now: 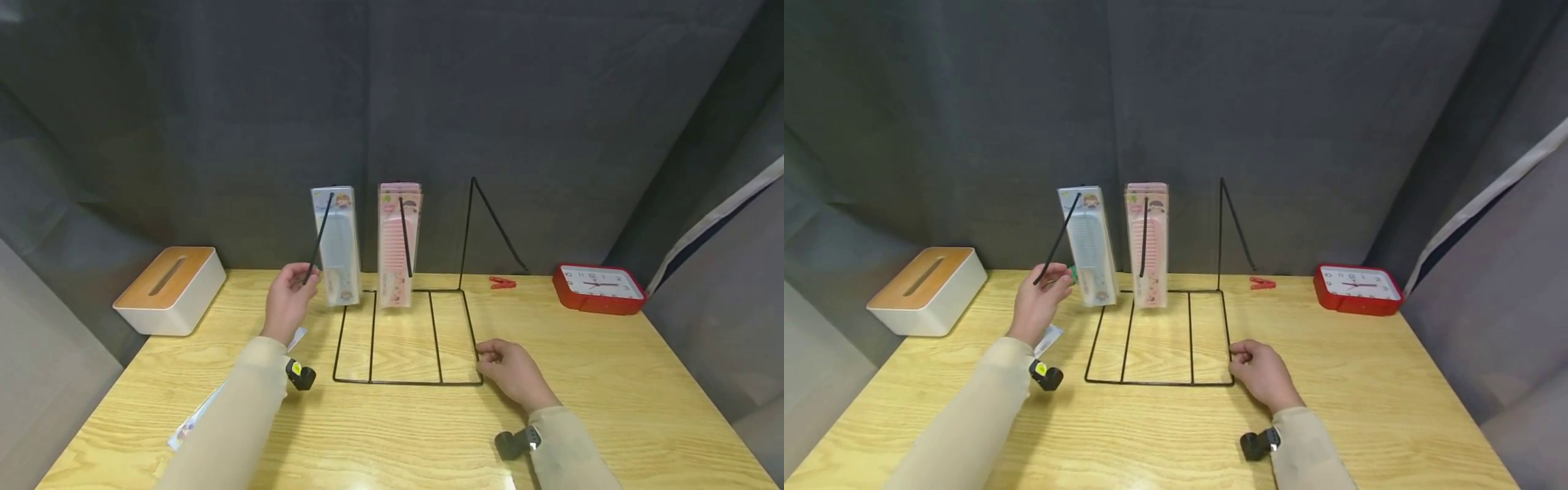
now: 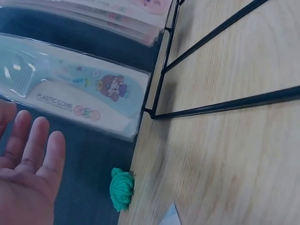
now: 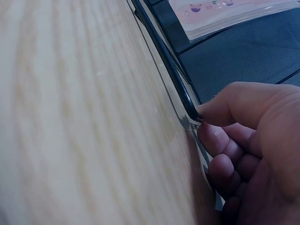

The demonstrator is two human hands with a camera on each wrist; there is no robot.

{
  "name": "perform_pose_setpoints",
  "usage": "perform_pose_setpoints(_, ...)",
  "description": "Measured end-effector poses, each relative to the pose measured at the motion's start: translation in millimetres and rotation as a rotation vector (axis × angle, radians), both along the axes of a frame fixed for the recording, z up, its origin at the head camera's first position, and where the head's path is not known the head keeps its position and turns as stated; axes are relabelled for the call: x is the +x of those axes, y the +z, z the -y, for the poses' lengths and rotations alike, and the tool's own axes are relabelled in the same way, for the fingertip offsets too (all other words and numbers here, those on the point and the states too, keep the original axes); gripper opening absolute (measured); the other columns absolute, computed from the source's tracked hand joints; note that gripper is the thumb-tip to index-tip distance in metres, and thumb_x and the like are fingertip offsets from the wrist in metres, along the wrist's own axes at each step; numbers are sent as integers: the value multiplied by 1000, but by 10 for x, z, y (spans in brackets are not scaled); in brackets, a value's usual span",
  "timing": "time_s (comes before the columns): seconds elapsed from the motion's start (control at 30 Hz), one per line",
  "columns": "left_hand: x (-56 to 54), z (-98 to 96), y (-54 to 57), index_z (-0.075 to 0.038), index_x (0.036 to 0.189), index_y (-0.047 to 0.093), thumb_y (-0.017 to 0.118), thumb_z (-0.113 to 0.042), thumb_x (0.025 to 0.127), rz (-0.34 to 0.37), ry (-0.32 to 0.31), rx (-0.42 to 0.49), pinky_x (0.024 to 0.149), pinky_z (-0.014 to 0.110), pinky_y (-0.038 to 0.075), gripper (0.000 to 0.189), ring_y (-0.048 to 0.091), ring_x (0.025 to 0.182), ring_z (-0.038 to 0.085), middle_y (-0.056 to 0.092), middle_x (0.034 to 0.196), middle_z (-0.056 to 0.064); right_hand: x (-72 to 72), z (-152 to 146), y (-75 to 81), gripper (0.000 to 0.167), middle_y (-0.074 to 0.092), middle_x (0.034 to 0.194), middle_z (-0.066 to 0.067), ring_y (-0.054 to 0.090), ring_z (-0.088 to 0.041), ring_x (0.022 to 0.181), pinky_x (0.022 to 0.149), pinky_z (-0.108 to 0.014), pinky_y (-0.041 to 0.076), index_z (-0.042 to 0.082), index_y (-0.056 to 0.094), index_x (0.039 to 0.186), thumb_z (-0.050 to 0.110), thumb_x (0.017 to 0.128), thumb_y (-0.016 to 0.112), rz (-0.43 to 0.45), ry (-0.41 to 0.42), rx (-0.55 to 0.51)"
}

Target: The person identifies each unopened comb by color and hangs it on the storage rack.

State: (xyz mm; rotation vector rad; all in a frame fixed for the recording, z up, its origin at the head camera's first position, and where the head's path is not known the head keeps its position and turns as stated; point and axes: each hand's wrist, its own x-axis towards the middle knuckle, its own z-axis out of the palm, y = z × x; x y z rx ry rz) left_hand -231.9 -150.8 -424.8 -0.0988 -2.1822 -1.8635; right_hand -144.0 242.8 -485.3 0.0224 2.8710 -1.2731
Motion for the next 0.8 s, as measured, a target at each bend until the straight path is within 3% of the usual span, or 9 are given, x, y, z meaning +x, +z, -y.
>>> perform_pose_setpoints(0.17,171,59,9,-1,127,56,63,-17,100,1,-14,-21,89,32,55,32,64,103,20,65,121,13,2,8,10,32,65,90,-4,55,-16,80,74,-33,45,-1,68,118,9,88,70,-2,3,3)
perform_pose_setpoints(0.3,342,92,-14,-2,127,55,61,-18,102,2,-45,-62,86,26,52,31,62,104,22,64,119,14,4,10,10,32,65,90,-4,55,-16,80,75,-33,45,-1,68,118,9,88,70,-10,5,9)
perform_pose_setpoints(0.5,620,165,-93,-4,125,56,62,-18,101,16,-94,-37,89,26,52,28,61,107,26,63,117,15,2,0,-4,32,65,90,-4,55,-16,80,74,-33,45,-1,68,118,9,88,69,-8,1,4)
perform_pose_setpoints(0.7,932,327,-250,-3,122,57,63,-16,101,63,-50,-39,86,23,53,26,62,100,15,64,112,13,-2,-3,-12,32,64,90,-4,54,-16,79,73,-33,45,-1,67,119,9,89,69,-7,5,-3)
perform_pose_setpoints(0.8,1095,426,-349,-1,121,57,62,-16,101,65,-31,-65,87,22,52,25,63,100,16,64,111,14,-7,-10,-12,32,64,90,-4,54,-16,80,74,-33,45,-1,67,119,10,89,69,-10,9,1)
